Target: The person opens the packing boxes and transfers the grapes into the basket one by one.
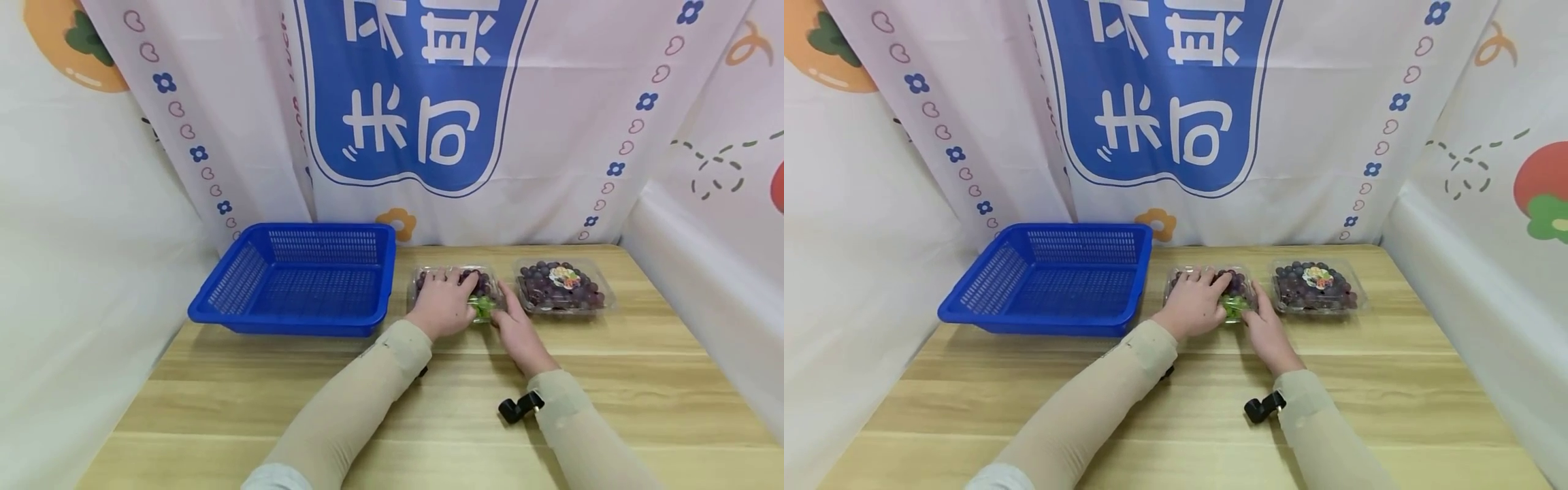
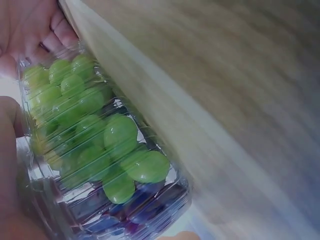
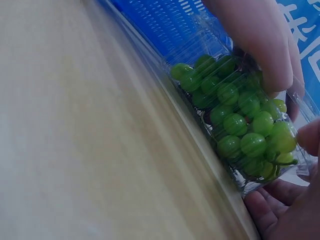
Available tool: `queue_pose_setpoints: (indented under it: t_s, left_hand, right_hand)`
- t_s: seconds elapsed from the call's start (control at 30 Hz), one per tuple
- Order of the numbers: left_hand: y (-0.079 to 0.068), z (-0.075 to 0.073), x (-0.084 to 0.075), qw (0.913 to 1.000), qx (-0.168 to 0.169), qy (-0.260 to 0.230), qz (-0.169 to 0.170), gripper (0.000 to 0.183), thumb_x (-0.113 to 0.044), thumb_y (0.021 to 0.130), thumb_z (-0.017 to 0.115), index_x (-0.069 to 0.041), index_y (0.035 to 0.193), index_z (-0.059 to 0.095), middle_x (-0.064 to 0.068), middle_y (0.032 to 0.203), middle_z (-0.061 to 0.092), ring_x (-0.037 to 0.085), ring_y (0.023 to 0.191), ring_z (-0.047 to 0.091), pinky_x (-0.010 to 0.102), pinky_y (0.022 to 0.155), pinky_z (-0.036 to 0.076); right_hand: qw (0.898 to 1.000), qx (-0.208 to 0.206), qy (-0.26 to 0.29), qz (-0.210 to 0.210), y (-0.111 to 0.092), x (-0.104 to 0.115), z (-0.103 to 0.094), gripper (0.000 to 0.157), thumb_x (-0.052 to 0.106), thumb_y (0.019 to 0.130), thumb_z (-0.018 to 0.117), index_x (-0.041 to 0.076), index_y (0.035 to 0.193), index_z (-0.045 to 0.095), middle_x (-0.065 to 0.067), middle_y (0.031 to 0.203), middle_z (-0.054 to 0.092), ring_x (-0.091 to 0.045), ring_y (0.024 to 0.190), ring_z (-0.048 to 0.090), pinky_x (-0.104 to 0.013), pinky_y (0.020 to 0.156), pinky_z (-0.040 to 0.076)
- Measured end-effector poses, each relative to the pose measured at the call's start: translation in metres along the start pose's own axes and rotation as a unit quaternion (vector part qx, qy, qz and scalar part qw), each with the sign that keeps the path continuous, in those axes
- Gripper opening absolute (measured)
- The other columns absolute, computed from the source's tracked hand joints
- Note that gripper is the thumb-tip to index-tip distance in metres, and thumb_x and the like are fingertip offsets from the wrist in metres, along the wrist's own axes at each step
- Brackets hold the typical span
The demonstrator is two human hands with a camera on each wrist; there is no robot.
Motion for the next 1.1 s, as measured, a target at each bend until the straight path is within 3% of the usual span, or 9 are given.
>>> queue_pose_setpoints:
  t_s: [0.3,0.4,0.53,0.67,0.83,1.1]
  left_hand:
    - [0.0,-0.009,0.003,0.9993,0.022,-0.014,0.028,0.07,-0.053,0.099,0.054,-0.03,0.161,0.03,0.01,0.163,0.03,0.039,0.149,0.026,0.056,0.118,0.024]
    - [-0.007,-0.011,0.009,0.9987,0.035,-0.016,0.032,0.071,-0.056,0.099,0.056,-0.03,0.16,0.032,0.008,0.163,0.031,0.037,0.149,0.026,0.056,0.117,0.024]
    - [-0.02,-0.012,0.019,0.998,0.056,-0.018,0.025,0.07,-0.048,0.099,0.062,-0.029,0.16,0.033,0.007,0.164,0.029,0.036,0.149,0.025,0.056,0.118,0.023]
    - [-0.028,-0.016,0.023,0.997,0.07,-0.028,0.016,0.067,-0.031,0.1,0.063,-0.028,0.16,0.032,0.008,0.162,0.031,0.04,0.149,0.023,0.056,0.112,0.035]
    - [-0.03,-0.015,0.021,0.9956,0.081,-0.044,0.015,0.06,-0.016,0.104,0.052,-0.024,0.16,0.031,0.011,0.159,0.035,0.045,0.147,0.025,0.054,0.101,0.048]
    - [-0.03,-0.015,0.015,0.9973,0.067,0.016,0.028,0.05,-0.012,0.106,0.05,-0.02,0.155,0.04,0.014,0.152,0.045,0.047,0.14,0.038,0.052,0.094,0.053]
  right_hand:
    - [1.0,-0.018,-0.003,-0.013,0.003,0.0,-0.009,0.071,0.015,0.104,0.042,0.026,0.165,0.008,-0.015,0.168,0.01,-0.04,0.151,0.012,-0.063,0.118,0.01]
    - [1.0,-0.009,0.0,0.0,0.004,-0.005,-0.003,0.07,0.017,0.104,0.042,0.03,0.165,0.009,-0.014,0.168,0.011,-0.039,0.151,0.013,-0.063,0.118,0.01]
    - [1.0,0.0,0.003,0.008,0.003,-0.008,0.005,0.07,0.019,0.104,0.043,0.033,0.164,0.01,-0.013,0.168,0.013,-0.038,0.151,0.014,-0.063,0.118,0.011]
    - [1.0,-0.014,-0.005,-0.011,0.001,-0.003,0.0,0.069,0.016,0.103,0.044,0.027,0.164,0.014,-0.014,0.168,0.013,-0.038,0.151,0.014,-0.062,0.118,0.013]
    - [1.0,-0.015,-0.006,-0.018,0.001,-0.001,-0.004,0.071,0.014,0.102,0.045,0.023,0.165,0.013,-0.015,0.168,0.012,-0.039,0.151,0.015,-0.061,0.118,0.013]
    - [1.0,0.0,0.018,-0.02,0.002,-0.003,0.002,0.071,0.011,0.102,0.042,0.021,0.165,0.01,-0.01,0.169,0.008,-0.032,0.153,0.011,-0.051,0.121,0.013]
Point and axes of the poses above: each hand's wrist, its own y-axis towards the middle knuckle, its own z-axis out of the palm, x = y × z, the point moved 10 cm from there along y, towards the middle knuckle
